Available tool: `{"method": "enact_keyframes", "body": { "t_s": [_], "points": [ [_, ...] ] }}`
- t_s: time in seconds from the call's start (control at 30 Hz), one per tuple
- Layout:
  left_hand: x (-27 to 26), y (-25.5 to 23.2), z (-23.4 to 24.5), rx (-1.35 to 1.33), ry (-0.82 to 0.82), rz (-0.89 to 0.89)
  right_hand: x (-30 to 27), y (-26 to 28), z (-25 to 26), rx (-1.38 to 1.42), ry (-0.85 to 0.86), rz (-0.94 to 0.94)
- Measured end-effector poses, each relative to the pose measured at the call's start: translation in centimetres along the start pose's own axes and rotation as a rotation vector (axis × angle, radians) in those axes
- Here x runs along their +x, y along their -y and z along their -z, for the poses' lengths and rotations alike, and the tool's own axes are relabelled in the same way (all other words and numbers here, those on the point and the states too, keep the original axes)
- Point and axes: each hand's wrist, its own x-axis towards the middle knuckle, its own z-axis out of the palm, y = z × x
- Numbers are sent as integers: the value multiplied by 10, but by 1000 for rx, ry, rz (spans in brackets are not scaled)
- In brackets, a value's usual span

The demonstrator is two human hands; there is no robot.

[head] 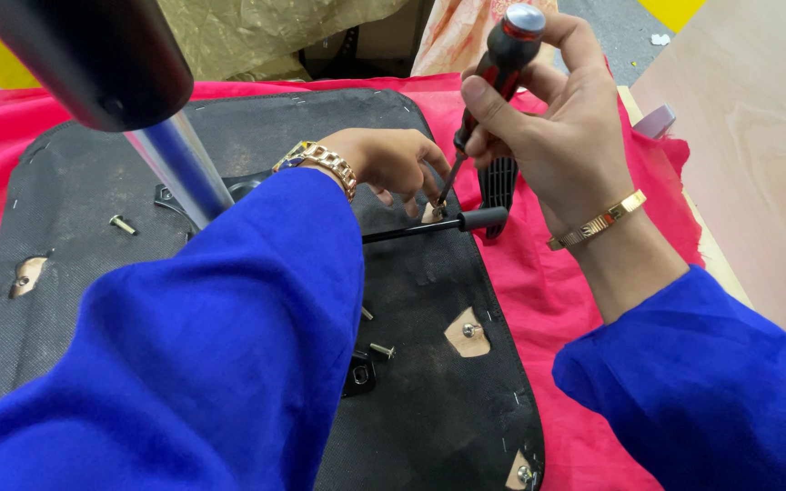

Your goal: The person uses a screwdriver to fasten screws into the underside of an office chair seat, securing the central gas-lift mechanism. The person repeatedly picks up screws and tightens them into the chair base while the chair remains upside down on a red cloth.

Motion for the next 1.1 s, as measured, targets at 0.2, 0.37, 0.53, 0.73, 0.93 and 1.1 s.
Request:
{"method": "enact_keyframes", "body": {
  "t_s": [0.2,0.37,0.53,0.73,0.93,1.1],
  "points": [
    [7,4,-1,27,7,18,4,0,2,24,58,-73],
    [21,13,9,30,-134,-108,6,-7,3,-92,36,21],
    [8,7,21,16,-589,-467,9,-12,19,-156,-31,99],
    [-46,-11,9,-58,-678,-864,13,-13,30,-336,20,255],
    [-53,-31,-22,-106,-868,-860,23,-19,26,-252,50,281],
    [-45,-34,-12,-96,-919,-700,31,-11,27,-103,165,222]
  ]
}}
